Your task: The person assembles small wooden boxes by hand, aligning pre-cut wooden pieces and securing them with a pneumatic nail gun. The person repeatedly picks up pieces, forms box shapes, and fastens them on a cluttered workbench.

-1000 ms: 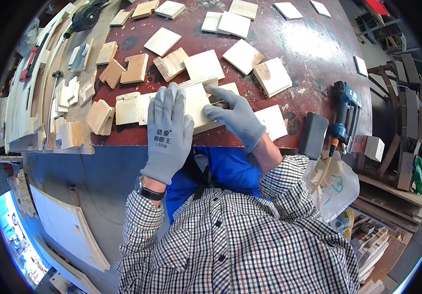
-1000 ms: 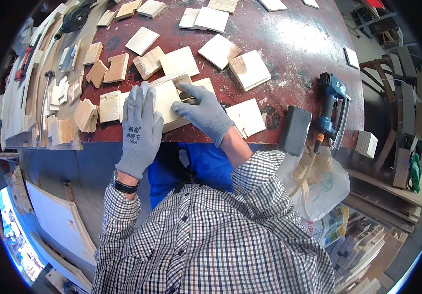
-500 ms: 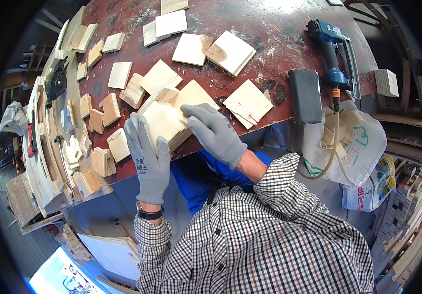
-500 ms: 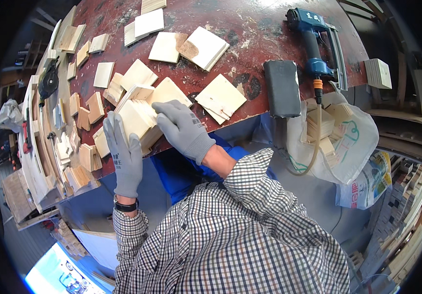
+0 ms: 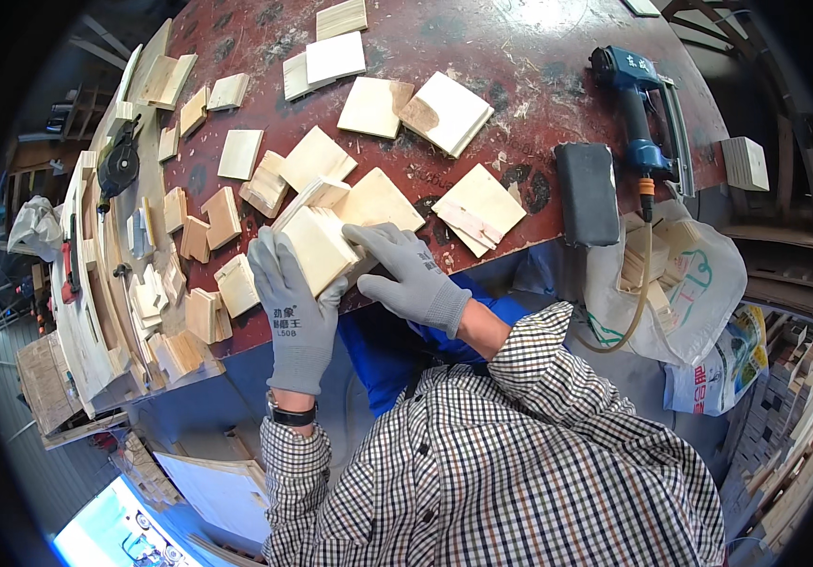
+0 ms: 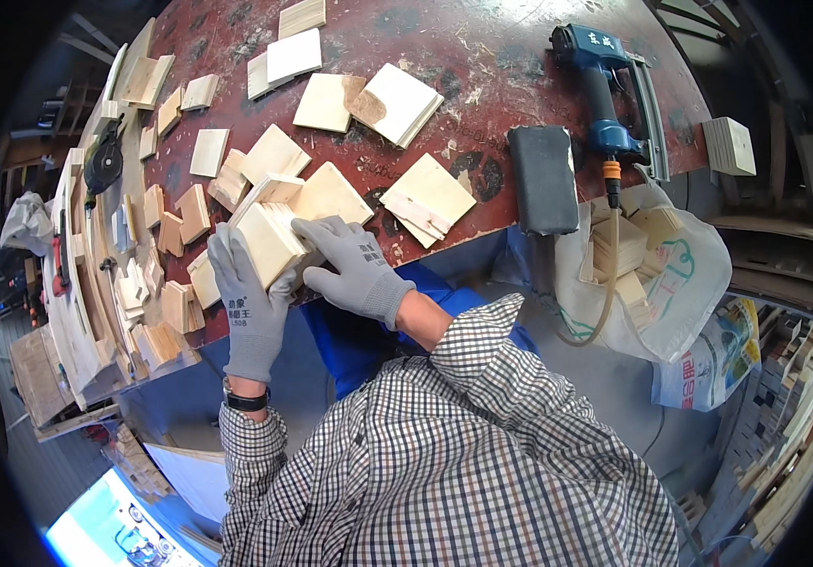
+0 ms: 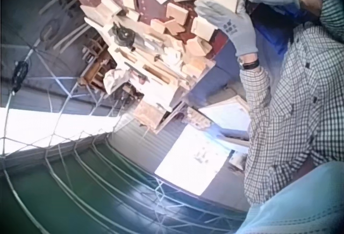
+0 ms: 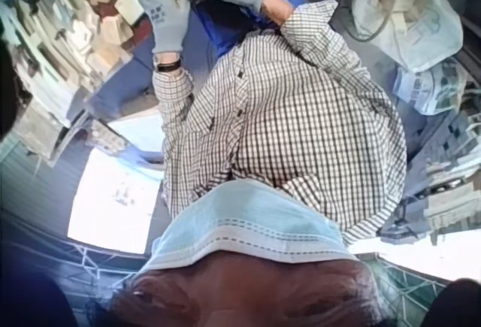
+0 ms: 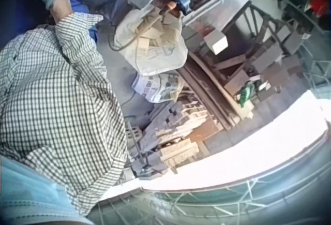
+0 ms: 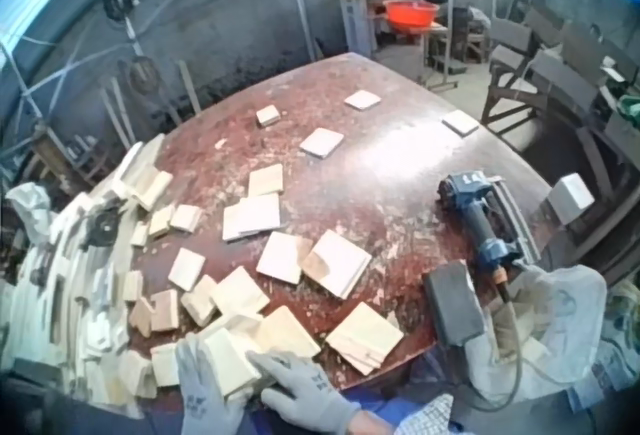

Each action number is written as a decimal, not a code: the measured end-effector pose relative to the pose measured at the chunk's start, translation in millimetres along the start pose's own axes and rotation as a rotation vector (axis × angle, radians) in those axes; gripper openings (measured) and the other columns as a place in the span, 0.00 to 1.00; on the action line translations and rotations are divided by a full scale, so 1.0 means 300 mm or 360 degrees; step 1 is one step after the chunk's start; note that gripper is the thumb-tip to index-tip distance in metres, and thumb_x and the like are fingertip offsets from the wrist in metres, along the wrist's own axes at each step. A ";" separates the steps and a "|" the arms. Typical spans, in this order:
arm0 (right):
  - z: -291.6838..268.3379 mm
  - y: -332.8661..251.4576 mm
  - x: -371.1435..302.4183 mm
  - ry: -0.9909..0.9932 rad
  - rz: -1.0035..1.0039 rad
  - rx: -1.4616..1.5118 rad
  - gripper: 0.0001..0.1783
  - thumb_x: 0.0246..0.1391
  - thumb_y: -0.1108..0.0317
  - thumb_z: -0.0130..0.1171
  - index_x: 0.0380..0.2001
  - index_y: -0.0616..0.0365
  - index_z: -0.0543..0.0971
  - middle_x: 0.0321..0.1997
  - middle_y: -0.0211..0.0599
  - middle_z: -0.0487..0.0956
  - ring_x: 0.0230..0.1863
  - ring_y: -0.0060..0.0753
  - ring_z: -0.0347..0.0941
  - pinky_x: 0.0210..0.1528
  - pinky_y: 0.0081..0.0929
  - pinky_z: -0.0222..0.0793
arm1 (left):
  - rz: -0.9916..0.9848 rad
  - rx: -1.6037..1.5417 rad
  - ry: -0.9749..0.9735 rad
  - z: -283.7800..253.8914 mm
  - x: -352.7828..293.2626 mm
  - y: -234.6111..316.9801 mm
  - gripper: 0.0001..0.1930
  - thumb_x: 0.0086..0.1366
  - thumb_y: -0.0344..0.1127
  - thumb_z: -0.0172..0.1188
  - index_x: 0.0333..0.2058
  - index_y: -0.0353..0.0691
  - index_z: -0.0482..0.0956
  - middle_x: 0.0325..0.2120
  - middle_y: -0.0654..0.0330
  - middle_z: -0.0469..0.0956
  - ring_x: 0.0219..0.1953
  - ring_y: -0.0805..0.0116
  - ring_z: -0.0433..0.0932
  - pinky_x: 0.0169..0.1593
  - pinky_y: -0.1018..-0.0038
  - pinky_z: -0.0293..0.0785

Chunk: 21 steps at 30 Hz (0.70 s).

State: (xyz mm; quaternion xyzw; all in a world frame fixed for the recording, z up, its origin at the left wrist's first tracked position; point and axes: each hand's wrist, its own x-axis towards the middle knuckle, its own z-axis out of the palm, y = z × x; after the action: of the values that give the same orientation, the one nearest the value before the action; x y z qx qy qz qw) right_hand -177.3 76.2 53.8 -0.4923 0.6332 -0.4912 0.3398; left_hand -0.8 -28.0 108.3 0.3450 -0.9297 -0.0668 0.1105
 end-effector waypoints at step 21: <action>-0.096 -0.110 0.130 -0.0656 0.0039 -0.0862 0.55 0.56 0.67 0.57 0.83 0.35 0.44 0.58 0.58 0.73 0.53 0.61 0.80 0.55 0.48 0.78 | -0.0017 0.0179 0.0007 0.002 0.007 -0.001 0.51 0.60 0.42 0.74 0.73 0.25 0.53 0.76 0.38 0.49 0.78 0.34 0.48 0.80 0.47 0.50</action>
State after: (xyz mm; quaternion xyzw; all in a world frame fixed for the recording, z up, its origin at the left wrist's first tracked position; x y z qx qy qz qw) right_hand -205.2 46.0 95.7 -0.6458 0.6646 -0.1913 0.3235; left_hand -2.4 -29.4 107.9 0.3556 -0.9299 -0.0143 0.0926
